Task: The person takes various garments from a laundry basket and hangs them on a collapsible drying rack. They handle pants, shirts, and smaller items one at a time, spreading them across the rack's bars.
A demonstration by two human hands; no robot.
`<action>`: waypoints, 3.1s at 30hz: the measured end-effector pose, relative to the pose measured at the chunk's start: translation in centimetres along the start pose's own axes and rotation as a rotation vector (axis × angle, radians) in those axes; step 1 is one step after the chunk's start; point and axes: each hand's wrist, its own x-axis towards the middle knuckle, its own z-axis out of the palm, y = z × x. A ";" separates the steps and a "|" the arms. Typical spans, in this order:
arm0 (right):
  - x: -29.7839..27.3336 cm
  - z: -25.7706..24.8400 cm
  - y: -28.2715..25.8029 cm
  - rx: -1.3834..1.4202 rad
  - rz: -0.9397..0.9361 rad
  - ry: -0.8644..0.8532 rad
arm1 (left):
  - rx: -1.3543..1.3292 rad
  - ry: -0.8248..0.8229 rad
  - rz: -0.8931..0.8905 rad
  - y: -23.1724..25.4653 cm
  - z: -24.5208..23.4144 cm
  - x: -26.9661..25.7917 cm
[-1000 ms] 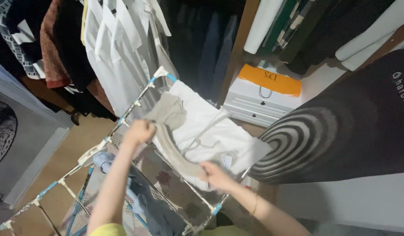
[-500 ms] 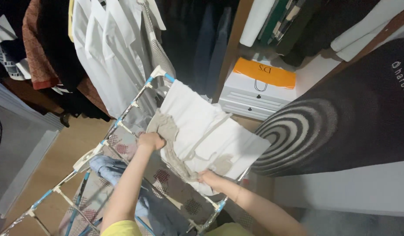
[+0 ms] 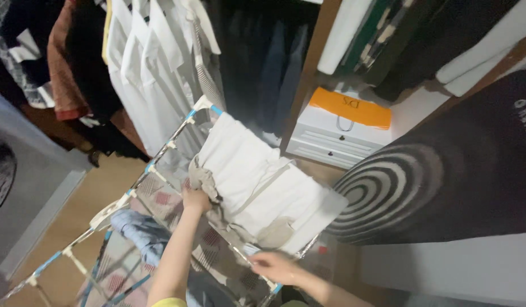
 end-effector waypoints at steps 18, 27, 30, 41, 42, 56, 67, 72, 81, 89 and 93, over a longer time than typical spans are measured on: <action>-8.5 -17.3 0.1 -0.786 -0.251 0.998 | -0.783 0.862 0.082 3.2 -14.4 0.7; -14.6 -15.6 -6.5 -0.646 -0.684 1.078 | -1.174 1.273 -0.066 -1.8 -23.6 0.0; -14.8 -14.2 -5.9 -0.956 -0.891 0.941 | -0.982 1.157 -0.332 -6.8 -23.1 -0.8; -11.0 -12.6 -9.4 -0.555 -0.502 0.380 | -0.715 0.651 -0.305 -8.2 -5.0 4.7; -10.8 -12.8 -9.9 -0.588 -0.490 0.398 | -0.714 0.608 -0.284 -8.0 -3.8 4.6; -6.3 -21.3 -3.9 -0.598 -0.098 0.727 | -0.523 0.483 -0.251 -4.6 0.2 -7.2; -4.9 -22.3 -1.4 -0.636 -0.080 0.703 | -0.513 0.836 -0.086 -2.3 4.2 -21.1; -2.0 -28.4 3.9 -0.331 -0.244 0.461 | -0.747 0.883 -0.299 -0.9 7.5 -29.4; 8.4 -33.6 -4.0 -0.163 -0.305 0.043 | -1.109 0.800 0.131 24.8 -3.0 -34.3; 17.7 -35.8 -1.3 -0.156 -0.340 -0.189 | -0.928 0.910 0.179 33.3 -9.3 -28.1; 13.3 -34.9 -8.4 -0.302 -0.555 -0.060 | -1.082 0.737 0.217 34.3 -6.2 -25.2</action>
